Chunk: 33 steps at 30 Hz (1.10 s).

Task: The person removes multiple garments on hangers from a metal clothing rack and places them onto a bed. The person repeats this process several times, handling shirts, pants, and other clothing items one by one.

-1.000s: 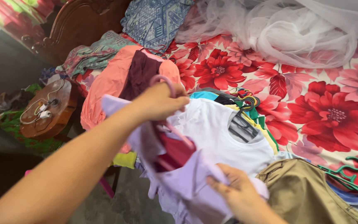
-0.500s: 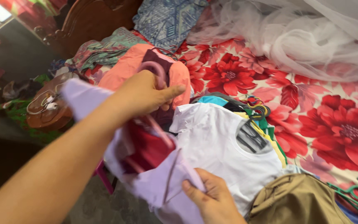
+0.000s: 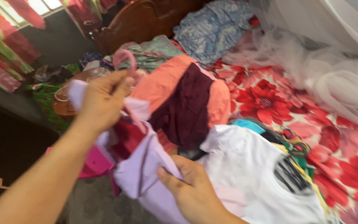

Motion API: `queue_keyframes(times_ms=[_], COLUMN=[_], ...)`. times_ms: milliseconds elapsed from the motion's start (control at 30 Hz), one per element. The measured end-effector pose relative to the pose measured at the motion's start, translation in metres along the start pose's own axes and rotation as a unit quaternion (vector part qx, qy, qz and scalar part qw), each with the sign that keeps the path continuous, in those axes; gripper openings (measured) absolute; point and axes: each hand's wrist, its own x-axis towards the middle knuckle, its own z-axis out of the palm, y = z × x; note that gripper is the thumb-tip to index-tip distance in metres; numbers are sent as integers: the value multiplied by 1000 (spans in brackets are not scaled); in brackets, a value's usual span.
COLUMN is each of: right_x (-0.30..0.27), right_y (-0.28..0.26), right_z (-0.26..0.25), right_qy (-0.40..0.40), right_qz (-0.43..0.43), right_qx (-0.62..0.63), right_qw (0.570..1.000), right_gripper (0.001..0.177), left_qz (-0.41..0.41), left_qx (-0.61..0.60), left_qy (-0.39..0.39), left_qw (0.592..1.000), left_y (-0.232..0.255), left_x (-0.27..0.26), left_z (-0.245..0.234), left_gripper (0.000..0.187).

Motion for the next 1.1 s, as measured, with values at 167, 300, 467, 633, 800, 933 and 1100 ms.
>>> queue_keyframes(times_ms=[167,300,467,633,800,933,1100], right_x=[62,131,209,271,258,255,270], right_y=[-35,-54,-64,-27,33,41,34], right_z=[46,14,-103,-249,-332,-330,-275], right_qy=[3,119,238,245,291,266,241], right_qz=[-41,-55,-25,70,32,-14,20], right_qx=[74,-57,-140,-376,-478,-484,-477], right_qw=[996,990,961,891,828,833,845], right_gripper=[11,13,18,49,62,61,51], left_qz=[88,290,289,151,-15,-78,-130], left_qx=[230,136,99,198,261,299,326], left_qy=[75,110,120,-12,-149,-155,-102], left_qw=[966,941,945,968,954,938,931], left_y=[2,-23,-66,-141,-205,-222,-193], left_x=[51,133,171,125,78,46,0], left_z=[-69,-49,34,102,110,71,-4], left_gripper=[22,17,25,53,77,82,84])
